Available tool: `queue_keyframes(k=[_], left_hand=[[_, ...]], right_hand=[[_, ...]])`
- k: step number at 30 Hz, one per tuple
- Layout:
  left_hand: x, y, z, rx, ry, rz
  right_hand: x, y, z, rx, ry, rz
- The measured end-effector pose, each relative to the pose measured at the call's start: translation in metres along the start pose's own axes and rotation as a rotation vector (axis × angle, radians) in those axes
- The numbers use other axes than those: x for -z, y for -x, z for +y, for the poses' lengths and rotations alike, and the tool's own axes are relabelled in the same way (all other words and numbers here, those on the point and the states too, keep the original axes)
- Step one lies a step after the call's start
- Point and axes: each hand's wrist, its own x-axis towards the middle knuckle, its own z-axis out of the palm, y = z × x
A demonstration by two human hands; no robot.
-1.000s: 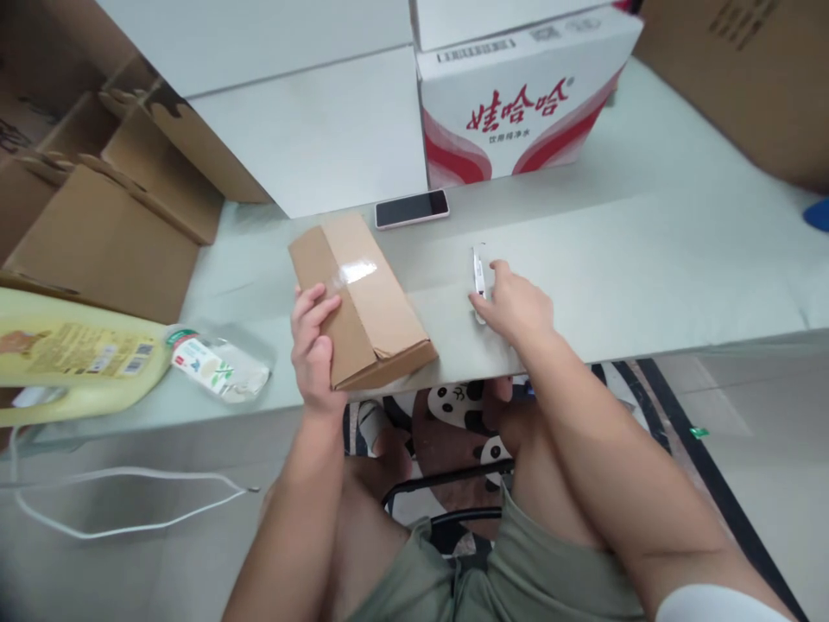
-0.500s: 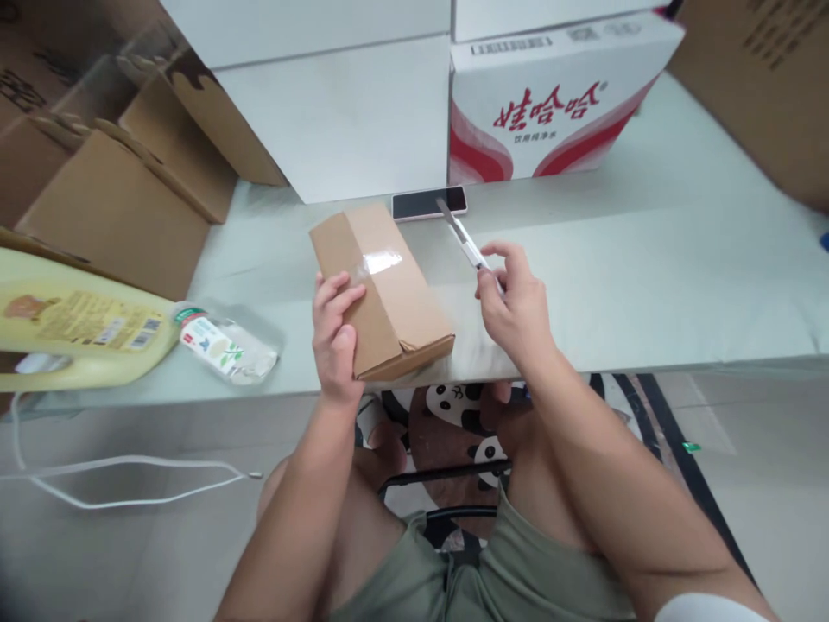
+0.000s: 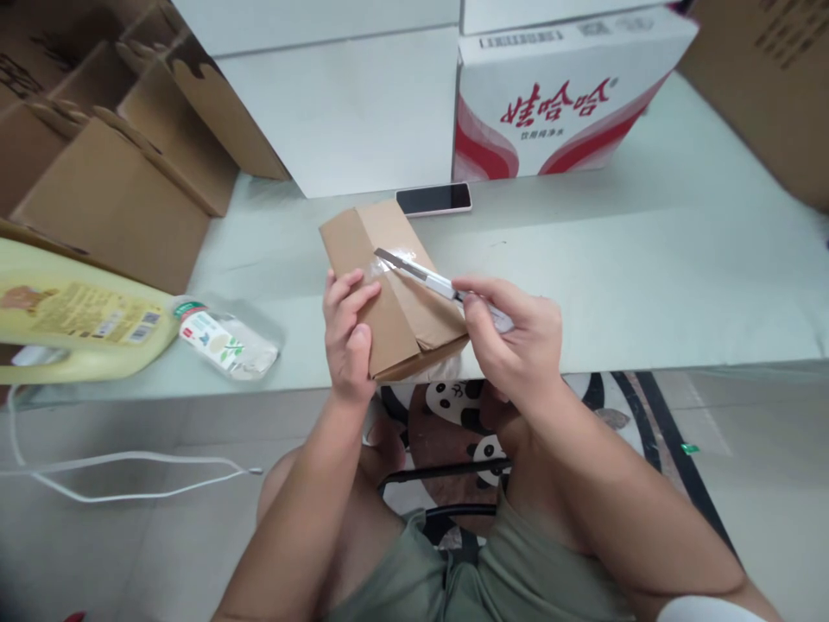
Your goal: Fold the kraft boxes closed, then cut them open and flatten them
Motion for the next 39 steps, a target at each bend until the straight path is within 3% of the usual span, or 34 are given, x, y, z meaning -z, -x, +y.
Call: queue_keyframes(k=[7,25,34,39], left_hand=[[-0.001,0.000,0.001,-0.003,0.008,0.004],[0.005,0.002,-0.003,0.016,-0.025,-0.025],[0.007,0.003,-0.005,0.051,-0.007,-0.019],[0.010,0.004,-0.013,0.066,0.038,-0.024]], right_hand=[[0.000,-0.002,-0.004,-0.081,0.045,0.018],[0.011,-0.010,-0.005,-0.273,-0.074,-0.123],[0.024,-0.009,-0.009,-0.198,-0.071,-0.098],[0.026,-0.010,0.004,-0.256,-0.228,-0.102]])
